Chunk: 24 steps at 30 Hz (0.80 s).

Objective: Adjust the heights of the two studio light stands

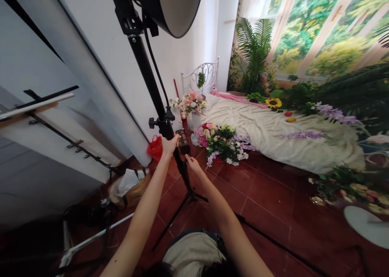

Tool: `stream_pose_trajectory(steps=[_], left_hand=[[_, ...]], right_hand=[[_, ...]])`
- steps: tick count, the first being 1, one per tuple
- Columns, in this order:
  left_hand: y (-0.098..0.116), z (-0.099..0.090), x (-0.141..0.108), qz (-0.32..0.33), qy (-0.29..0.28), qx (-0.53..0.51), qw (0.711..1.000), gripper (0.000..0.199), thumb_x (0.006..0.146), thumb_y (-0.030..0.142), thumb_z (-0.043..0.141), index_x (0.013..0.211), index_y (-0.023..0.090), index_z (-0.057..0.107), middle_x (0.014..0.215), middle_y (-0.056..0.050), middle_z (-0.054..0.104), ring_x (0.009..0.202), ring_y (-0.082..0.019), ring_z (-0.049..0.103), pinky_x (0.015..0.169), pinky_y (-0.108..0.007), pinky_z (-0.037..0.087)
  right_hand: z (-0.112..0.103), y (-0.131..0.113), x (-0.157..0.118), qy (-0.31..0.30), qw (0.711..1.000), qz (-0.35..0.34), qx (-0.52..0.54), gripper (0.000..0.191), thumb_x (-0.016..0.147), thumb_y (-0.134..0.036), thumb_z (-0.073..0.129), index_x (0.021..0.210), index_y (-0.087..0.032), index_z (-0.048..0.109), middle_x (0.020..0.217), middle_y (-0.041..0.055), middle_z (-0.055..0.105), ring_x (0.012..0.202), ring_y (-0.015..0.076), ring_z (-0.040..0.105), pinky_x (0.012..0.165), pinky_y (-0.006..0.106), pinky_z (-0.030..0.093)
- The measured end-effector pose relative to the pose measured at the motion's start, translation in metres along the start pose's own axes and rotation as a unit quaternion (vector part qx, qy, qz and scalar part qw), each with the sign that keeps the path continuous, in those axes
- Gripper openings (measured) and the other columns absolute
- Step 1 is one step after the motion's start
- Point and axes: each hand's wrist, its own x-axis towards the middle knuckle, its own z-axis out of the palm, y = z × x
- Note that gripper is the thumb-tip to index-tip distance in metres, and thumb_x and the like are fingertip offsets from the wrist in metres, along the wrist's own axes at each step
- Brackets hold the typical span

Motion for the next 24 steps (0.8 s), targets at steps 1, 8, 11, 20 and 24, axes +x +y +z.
stream_pose_trajectory(steps=[1,8,11,20,24], left_hand=[[0.001,0.000,0.000,-0.002,-0.003,0.002,1.000,0.023,0.061,0.021,0.061,0.046,0.018,0.044,0.037,0.005,0.041,0.033,-0.006,0.037,0.038,-0.020,0.028],[0.005,-0.002,-0.003,-0.013,-0.007,0.009,1.000,0.026,0.061,0.023,0.063,0.045,0.018,0.043,0.037,0.005,0.041,0.034,-0.006,0.037,0.038,-0.020,0.028],[0.006,-0.005,-0.003,0.000,-0.027,0.006,1.000,0.027,0.063,0.026,0.064,0.046,0.017,0.044,0.039,0.004,0.043,0.036,-0.006,0.039,0.041,-0.020,0.031],[-0.063,-0.014,-0.030,-0.025,0.013,0.031,0.999,0.026,0.064,0.036,0.066,0.056,0.016,0.051,0.047,0.003,0.048,0.045,-0.008,0.047,0.048,-0.019,0.038],[-0.125,-0.018,-0.054,-0.055,0.053,0.066,0.995,0.022,0.060,0.032,0.066,0.056,0.015,0.054,0.054,0.000,0.054,0.054,-0.012,0.053,0.052,-0.022,0.042]], right_hand=[[0.001,-0.002,0.002,0.029,0.999,-0.008,-0.041,0.049,0.072,-0.067,0.052,0.061,-0.020,0.047,0.046,-0.0067,0.040,0.043,0.0086,0.036,0.044,0.022,0.029],[0.005,-0.016,0.001,0.088,0.984,0.032,-0.153,0.049,0.074,-0.063,0.055,0.052,-0.019,0.050,0.037,-0.0025,0.043,0.039,0.0115,0.044,0.041,0.023,0.030],[0.008,-0.022,0.000,0.113,0.981,0.028,-0.157,0.040,0.074,-0.054,0.061,0.058,-0.018,0.056,0.041,-0.0016,0.049,0.043,0.0128,0.050,0.043,0.022,0.035],[0.015,-0.038,-0.001,0.102,0.982,0.019,-0.157,0.024,0.085,-0.035,0.059,0.094,-0.014,0.063,0.092,0.0054,0.065,0.080,0.0157,0.062,0.072,0.029,0.051],[0.014,-0.040,-0.007,0.089,0.985,0.015,-0.148,0.032,0.089,-0.036,0.054,0.115,-0.017,0.056,0.117,0.0062,0.056,0.101,0.0210,0.057,0.084,0.038,0.050]])
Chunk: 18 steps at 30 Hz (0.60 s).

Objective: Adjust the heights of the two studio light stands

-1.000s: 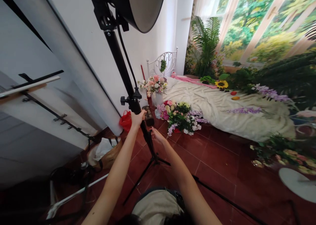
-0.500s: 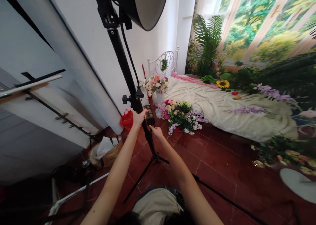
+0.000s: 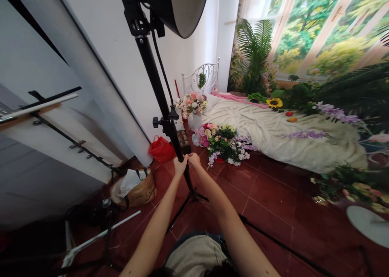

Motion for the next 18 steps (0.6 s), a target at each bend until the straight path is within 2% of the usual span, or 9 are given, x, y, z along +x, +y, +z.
stream_pose_trajectory(steps=[3,6,9,14,18], left_hand=[[-0.020,0.002,-0.003,-0.001,0.027,0.006,1.000,0.020,0.061,0.031,0.064,0.054,0.016,0.053,0.056,-0.001,0.055,0.054,-0.012,0.053,0.053,-0.022,0.041],[-0.023,0.002,0.000,0.017,0.006,0.000,1.000,0.020,0.062,0.032,0.064,0.056,0.016,0.055,0.060,-0.003,0.058,0.056,-0.012,0.053,0.054,-0.023,0.042],[-0.023,0.002,0.002,0.023,-0.008,-0.004,1.000,0.020,0.063,0.033,0.063,0.057,0.016,0.055,0.061,-0.003,0.059,0.056,-0.012,0.053,0.054,-0.022,0.042],[-0.026,0.002,0.002,0.015,0.003,0.006,1.000,0.022,0.063,0.033,0.063,0.053,0.017,0.052,0.055,-0.001,0.056,0.054,-0.012,0.053,0.053,-0.022,0.041],[-0.026,0.001,0.002,0.022,-0.006,0.011,1.000,0.023,0.065,0.034,0.062,0.053,0.016,0.054,0.054,-0.002,0.057,0.054,-0.013,0.054,0.052,-0.022,0.042]], right_hand=[[-0.001,0.003,-0.004,-0.008,1.000,-0.002,0.007,0.033,0.089,-0.037,0.055,0.114,-0.016,0.056,0.117,0.0057,0.056,0.101,0.0229,0.057,0.084,0.039,0.050],[-0.001,0.007,-0.005,-0.023,1.000,-0.004,0.015,0.034,0.089,-0.037,0.054,0.115,-0.015,0.056,0.116,0.0059,0.056,0.100,0.0229,0.057,0.085,0.040,0.050],[0.000,0.011,-0.002,-0.040,0.999,-0.009,0.023,0.031,0.090,-0.035,0.053,0.114,-0.015,0.056,0.114,0.0074,0.057,0.097,0.0193,0.058,0.083,0.038,0.051],[0.001,0.018,0.003,-0.045,0.998,-0.028,0.040,0.028,0.090,-0.035,0.044,0.090,-0.016,0.065,0.093,0.0057,0.066,0.085,0.0154,0.060,0.075,0.027,0.049],[0.009,0.021,0.009,-0.036,0.997,-0.031,0.064,0.037,0.090,-0.041,0.037,0.085,-0.015,0.064,0.083,0.0059,0.066,0.078,0.0136,0.060,0.071,0.023,0.047]])
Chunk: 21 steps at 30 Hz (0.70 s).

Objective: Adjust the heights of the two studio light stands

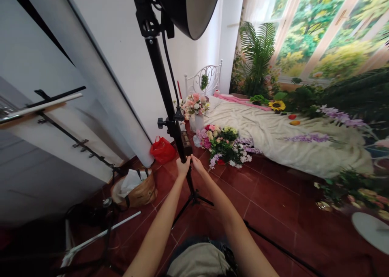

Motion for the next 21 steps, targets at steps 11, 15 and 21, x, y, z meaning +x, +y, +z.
stream_pose_trajectory(steps=[11,15,21], left_hand=[[-0.006,0.007,0.002,0.003,0.057,0.025,0.998,0.020,0.066,0.029,0.060,0.052,0.016,0.055,0.055,-0.004,0.059,0.052,-0.014,0.054,0.051,-0.023,0.040],[-0.005,0.007,0.002,0.000,0.055,0.040,0.998,0.019,0.067,0.028,0.060,0.053,0.016,0.055,0.055,-0.004,0.059,0.052,-0.013,0.054,0.050,-0.023,0.040],[-0.005,0.004,0.002,-0.013,0.038,0.052,0.998,0.018,0.066,0.029,0.060,0.053,0.017,0.054,0.055,-0.003,0.057,0.053,-0.013,0.054,0.052,-0.022,0.040]], right_hand=[[0.012,0.017,0.006,0.024,0.999,0.002,0.043,0.077,0.076,-0.080,0.009,0.065,-0.018,0.055,0.068,0.0053,0.063,0.067,0.0147,0.059,0.061,0.021,0.044],[0.020,0.023,0.004,0.066,0.993,0.006,0.103,0.077,0.071,-0.084,0.014,0.064,-0.018,0.054,0.063,0.0047,0.061,0.062,0.0151,0.058,0.056,0.022,0.044],[0.034,0.021,0.000,0.076,0.969,0.101,0.211,0.071,0.081,-0.075,0.018,0.070,-0.016,0.056,0.057,0.0057,0.059,0.053,0.0147,0.057,0.048,0.022,0.041]])
